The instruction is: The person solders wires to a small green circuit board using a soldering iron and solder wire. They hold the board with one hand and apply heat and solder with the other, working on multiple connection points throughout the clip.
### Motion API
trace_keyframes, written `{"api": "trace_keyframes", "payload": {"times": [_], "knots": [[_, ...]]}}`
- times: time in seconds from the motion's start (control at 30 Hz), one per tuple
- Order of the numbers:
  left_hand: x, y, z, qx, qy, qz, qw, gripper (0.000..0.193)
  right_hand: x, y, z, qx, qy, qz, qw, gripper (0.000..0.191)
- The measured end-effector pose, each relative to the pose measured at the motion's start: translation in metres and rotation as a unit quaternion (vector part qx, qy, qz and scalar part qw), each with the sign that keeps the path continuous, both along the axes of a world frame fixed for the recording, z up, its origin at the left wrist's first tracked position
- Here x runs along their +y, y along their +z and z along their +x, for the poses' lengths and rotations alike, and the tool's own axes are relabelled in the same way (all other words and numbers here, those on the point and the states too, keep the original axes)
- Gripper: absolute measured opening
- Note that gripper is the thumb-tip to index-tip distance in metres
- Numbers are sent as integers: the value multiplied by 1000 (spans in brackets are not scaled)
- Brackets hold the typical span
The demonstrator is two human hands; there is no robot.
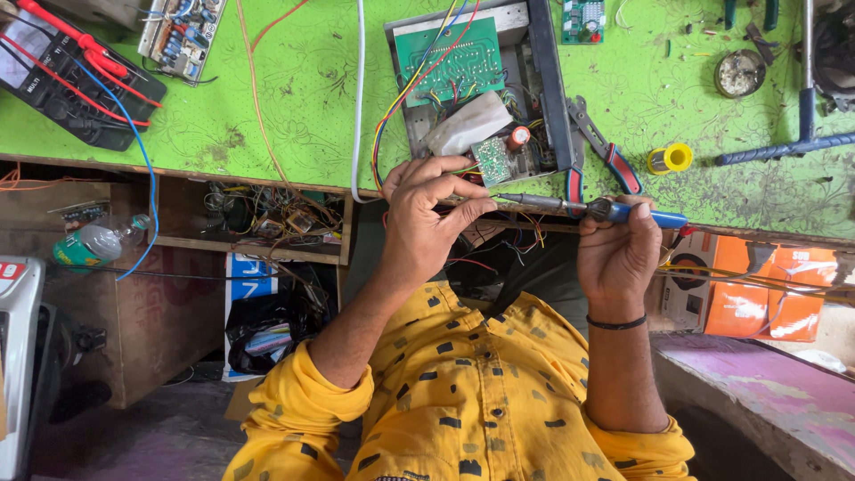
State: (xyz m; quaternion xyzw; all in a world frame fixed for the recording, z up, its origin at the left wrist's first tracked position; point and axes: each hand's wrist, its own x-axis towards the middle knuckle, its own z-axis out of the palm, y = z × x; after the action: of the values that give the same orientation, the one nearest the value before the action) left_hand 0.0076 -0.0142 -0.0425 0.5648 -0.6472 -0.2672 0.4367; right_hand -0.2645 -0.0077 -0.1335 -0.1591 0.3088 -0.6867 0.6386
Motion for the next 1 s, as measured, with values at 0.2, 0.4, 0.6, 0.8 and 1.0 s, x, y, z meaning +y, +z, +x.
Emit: {"api": "trace_keyframes", "payload": {"times": [0.2, 0.4, 0.6, 0.8, 1.0], "knots": [[0, 0, 1, 1, -1, 0, 1000, 15, 0, 0, 0, -9, 1, 1, 1000, 14], [-1, 0, 0, -2, 0, -2, 1000, 15, -1, 2, 0, -11, 3, 2, 1000, 14], [1, 0, -1, -3, 2, -9, 1000, 15, -1, 4, 2, -4, 5, -6, 1000, 14], [-1, -2, 10, 13, -29, -3, 999, 23, -1, 5, 0, -28, 1, 8, 1000, 15], [-2, -5, 27, 18, -73, -30, 997, 21, 1, 7, -5, -49, -11, 3, 999, 14]]}}
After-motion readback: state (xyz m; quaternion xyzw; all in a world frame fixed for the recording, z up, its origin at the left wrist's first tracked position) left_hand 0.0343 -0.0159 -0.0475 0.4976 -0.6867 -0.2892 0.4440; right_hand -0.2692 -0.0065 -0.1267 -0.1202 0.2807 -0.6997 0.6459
